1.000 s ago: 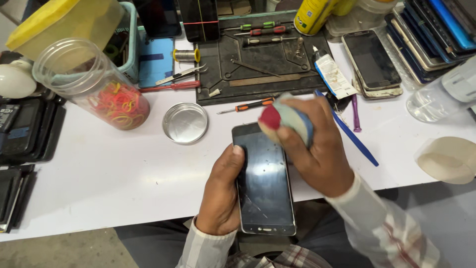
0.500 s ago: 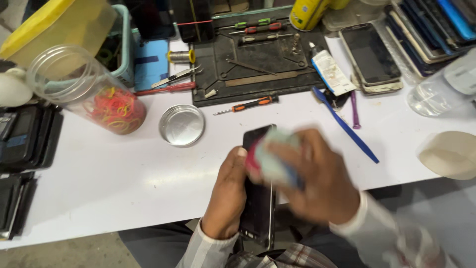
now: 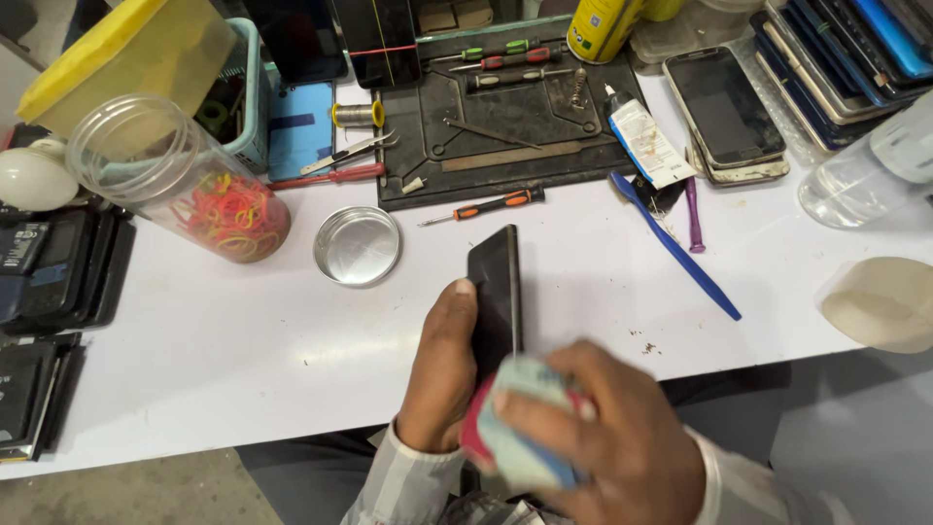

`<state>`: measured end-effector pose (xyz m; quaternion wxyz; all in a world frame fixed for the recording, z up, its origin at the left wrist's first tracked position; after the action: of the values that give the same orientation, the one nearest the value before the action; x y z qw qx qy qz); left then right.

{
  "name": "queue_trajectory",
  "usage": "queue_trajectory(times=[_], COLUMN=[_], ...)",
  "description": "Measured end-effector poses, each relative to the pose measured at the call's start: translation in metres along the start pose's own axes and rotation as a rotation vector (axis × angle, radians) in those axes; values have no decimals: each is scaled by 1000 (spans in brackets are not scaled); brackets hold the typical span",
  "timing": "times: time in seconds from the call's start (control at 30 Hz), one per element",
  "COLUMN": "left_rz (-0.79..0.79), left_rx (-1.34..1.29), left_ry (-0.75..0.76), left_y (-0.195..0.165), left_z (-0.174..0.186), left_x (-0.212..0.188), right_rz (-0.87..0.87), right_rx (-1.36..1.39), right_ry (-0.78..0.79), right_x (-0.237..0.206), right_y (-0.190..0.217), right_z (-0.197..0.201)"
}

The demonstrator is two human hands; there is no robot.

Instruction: The person secures a smartphone with rubber bands, then cleans the screen and back with a cloth and spray. They remove the SIM tray, pry off the back cover, and separate the internal components, leaving the phone disassembled on the workbench.

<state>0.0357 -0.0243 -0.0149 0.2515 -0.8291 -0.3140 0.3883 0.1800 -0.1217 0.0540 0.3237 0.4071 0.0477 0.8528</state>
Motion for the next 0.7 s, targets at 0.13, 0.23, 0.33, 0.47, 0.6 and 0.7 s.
queue_trajectory(times=[0.13,0.23,0.33,0.47,0.6,0.7], left_rz=[-88,-49,-32,-160,-367,-413], left_rx=[253,322,244,429,818,1107], left_ry=[49,4,85,137,-32,-206], left_y=[5,3,-4,-13,-25,-31], left_z=[-7,-8,-12,-20,-26,-30], left_x=[-6,-10,-13,-27,-38,-44], right_rz=[-227,-214,-290,-380,-498,-710], right_rx=[-205,1,212,180,185,217], right_ry=[-150,-262,-330,-353,-258,-124], right_x=[4,-3,-7,6,22,23], right_y=[-46,-69,-72,-54,-34,-32], right_z=[11,10,5,5,16,25])
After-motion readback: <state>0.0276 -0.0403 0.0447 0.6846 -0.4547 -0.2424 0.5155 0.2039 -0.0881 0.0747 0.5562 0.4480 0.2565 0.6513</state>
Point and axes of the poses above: each hand's wrist, its own x-axis towards the middle knuckle, its own z-axis out of the back of the hand, y = z × x, the point moved 1 cm from there along x, towards the middle knuckle, and after that the axes turned 13 degrees about z, right-handed, at the moved point
